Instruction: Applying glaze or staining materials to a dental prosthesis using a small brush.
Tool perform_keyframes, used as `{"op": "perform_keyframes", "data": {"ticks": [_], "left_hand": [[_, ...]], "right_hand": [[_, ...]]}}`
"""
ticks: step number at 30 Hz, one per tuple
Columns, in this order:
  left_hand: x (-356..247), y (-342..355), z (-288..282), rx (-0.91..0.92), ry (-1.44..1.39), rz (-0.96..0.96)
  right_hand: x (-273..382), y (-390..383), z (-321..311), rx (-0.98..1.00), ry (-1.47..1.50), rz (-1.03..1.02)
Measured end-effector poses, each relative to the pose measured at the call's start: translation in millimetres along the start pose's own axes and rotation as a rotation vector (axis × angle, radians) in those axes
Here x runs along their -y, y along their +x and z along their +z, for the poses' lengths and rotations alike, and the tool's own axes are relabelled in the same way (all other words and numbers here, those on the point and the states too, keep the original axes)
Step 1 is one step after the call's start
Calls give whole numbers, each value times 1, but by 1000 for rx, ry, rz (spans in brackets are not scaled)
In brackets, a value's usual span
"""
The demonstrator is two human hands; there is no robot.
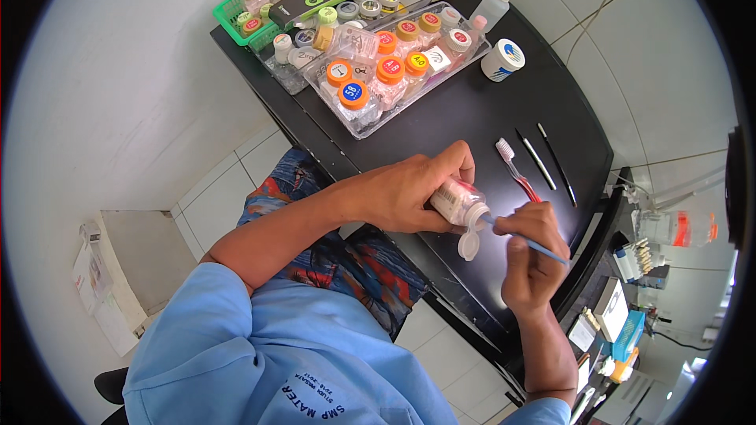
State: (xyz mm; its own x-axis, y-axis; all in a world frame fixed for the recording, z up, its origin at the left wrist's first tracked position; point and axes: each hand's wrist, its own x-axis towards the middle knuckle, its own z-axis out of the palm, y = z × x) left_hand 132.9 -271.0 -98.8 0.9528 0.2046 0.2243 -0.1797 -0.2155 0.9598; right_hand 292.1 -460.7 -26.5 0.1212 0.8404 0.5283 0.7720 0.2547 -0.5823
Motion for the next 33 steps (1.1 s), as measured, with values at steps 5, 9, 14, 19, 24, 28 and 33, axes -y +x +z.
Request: {"op": "perform_keyframes", "data": {"ticks": [5, 9, 14, 19, 24, 28, 33], "left_hand": [[1, 1, 0, 17, 11, -9], [1, -2, -1, 19, -3, -20], [-1, -1, 1, 39, -19, -54], [0, -1, 1, 8, 17, 26], [3, 0, 2, -20, 17, 25], [-2, -2, 0, -25, -44, -17], [3, -2, 1, -10, -48, 27]], "right_hand": [[4, 1, 3, 48, -14, 39], [8, 6, -4, 77, -82, -50], [4, 3, -3, 19, -50, -90], [0, 2, -2, 35, -52, -62], [-1, -3, -7, -161, -41, -168], [2, 0, -8, -158, -105, -198], [5, 1, -6, -97, -152, -187]]}}
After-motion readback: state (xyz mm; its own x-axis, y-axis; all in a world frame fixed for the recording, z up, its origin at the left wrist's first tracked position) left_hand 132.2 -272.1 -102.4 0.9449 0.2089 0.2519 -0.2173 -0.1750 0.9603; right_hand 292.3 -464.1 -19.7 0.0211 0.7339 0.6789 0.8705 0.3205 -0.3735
